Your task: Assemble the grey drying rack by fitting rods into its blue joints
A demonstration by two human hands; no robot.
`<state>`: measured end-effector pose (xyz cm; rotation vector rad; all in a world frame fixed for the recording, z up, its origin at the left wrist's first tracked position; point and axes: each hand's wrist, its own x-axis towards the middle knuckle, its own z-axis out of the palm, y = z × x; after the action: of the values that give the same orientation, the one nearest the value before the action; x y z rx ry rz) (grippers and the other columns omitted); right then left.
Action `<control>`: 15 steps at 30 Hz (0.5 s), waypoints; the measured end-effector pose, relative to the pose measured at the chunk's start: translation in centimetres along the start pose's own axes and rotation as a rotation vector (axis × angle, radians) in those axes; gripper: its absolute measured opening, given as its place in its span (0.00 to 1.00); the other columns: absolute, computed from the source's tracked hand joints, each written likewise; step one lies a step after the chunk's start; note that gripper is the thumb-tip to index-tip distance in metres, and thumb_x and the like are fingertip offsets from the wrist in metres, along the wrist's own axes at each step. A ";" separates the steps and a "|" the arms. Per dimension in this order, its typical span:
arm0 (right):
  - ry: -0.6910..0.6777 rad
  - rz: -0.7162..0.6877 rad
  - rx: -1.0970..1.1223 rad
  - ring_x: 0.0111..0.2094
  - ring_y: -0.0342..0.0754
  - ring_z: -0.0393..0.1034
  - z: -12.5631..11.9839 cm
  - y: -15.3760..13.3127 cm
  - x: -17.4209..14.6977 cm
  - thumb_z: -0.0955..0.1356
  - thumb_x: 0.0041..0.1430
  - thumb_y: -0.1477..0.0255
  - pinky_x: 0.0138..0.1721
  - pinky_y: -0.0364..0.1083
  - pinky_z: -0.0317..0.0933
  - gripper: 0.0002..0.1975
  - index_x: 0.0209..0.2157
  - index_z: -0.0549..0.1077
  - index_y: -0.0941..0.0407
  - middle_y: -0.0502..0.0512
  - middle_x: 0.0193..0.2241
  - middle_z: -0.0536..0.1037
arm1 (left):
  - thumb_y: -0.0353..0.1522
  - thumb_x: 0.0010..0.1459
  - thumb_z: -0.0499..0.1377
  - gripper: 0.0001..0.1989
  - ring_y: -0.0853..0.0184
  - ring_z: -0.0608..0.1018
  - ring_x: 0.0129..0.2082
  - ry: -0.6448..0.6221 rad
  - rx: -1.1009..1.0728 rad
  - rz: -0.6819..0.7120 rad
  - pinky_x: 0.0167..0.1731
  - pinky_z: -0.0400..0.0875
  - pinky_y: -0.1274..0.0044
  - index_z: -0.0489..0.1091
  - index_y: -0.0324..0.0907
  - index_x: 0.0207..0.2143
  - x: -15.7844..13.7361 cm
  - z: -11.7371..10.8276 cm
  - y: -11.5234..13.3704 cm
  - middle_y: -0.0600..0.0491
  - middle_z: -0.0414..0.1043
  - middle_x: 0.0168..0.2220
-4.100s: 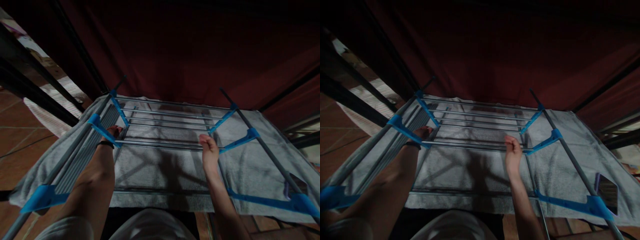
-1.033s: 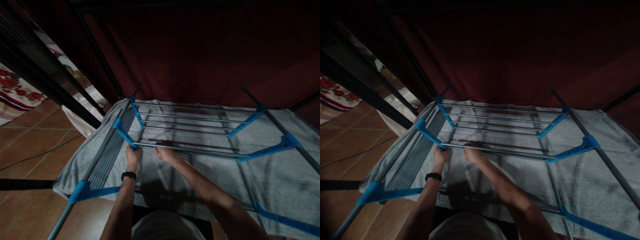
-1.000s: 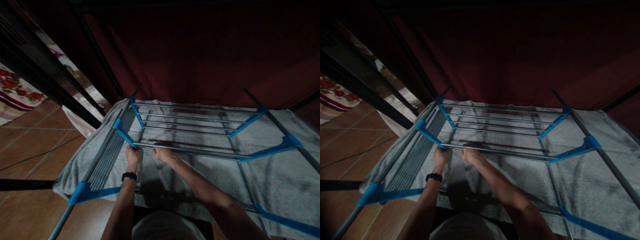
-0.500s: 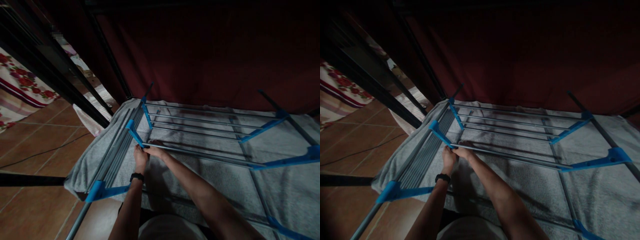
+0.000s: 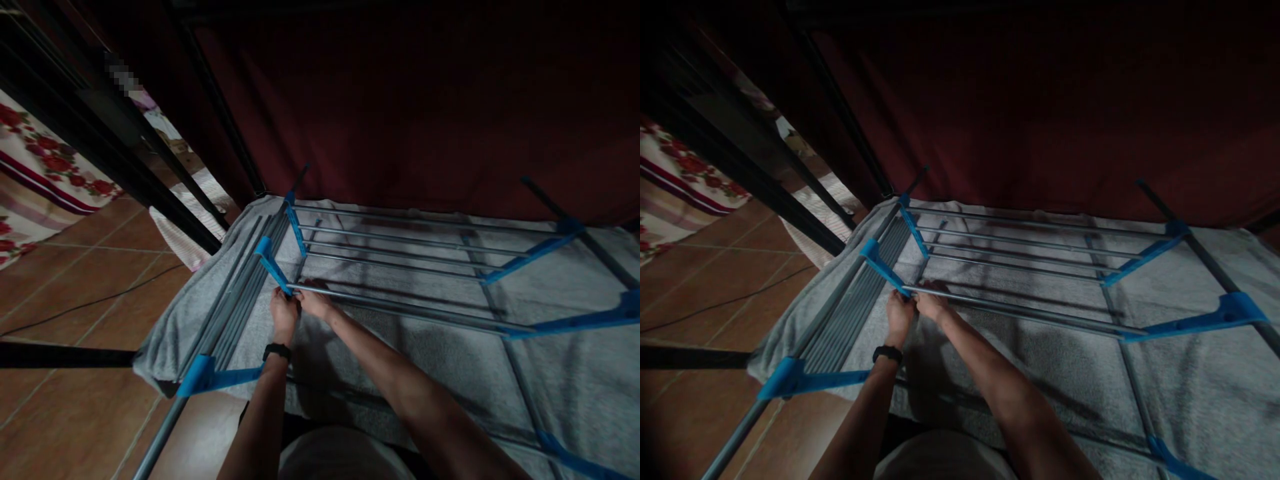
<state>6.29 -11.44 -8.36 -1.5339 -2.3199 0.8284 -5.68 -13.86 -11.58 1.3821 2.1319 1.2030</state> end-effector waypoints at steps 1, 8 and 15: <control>-0.002 -0.002 0.008 0.53 0.53 0.71 0.1 0.1 0.0 0.65 0.69 0.67 0.54 0.46 0.63 0.14 0.51 0.78 0.52 0.57 0.54 0.78 | 0.23 0.46 0.60 0.08 0.59 0.78 0.37 -0.004 0.001 0.007 0.46 0.75 0.65 0.65 0.43 0.25 0.0 0.0 0.1 0.48 0.73 0.31; -0.025 0.015 0.067 0.53 0.51 0.72 0.3 0.3 -0.1 0.64 0.70 0.67 0.54 0.45 0.65 0.15 0.53 0.79 0.50 0.54 0.55 0.78 | 0.22 0.46 0.59 0.10 0.60 0.77 0.37 -0.019 0.008 0.026 0.47 0.74 0.66 0.62 0.44 0.23 0.0 -0.1 0.1 0.49 0.71 0.30; -0.017 0.008 0.130 0.55 0.51 0.73 0.1 0.1 -0.3 0.64 0.70 0.68 0.55 0.45 0.65 0.16 0.52 0.79 0.50 0.54 0.55 0.79 | 0.21 0.47 0.58 0.09 0.61 0.77 0.37 -0.023 0.010 0.027 0.48 0.74 0.66 0.64 0.44 0.25 0.1 0.2 -0.3 0.49 0.72 0.32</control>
<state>6.43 -11.75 -8.48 -1.4875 -2.2255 0.9774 -5.77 -13.75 -11.91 1.4263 2.1128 1.1826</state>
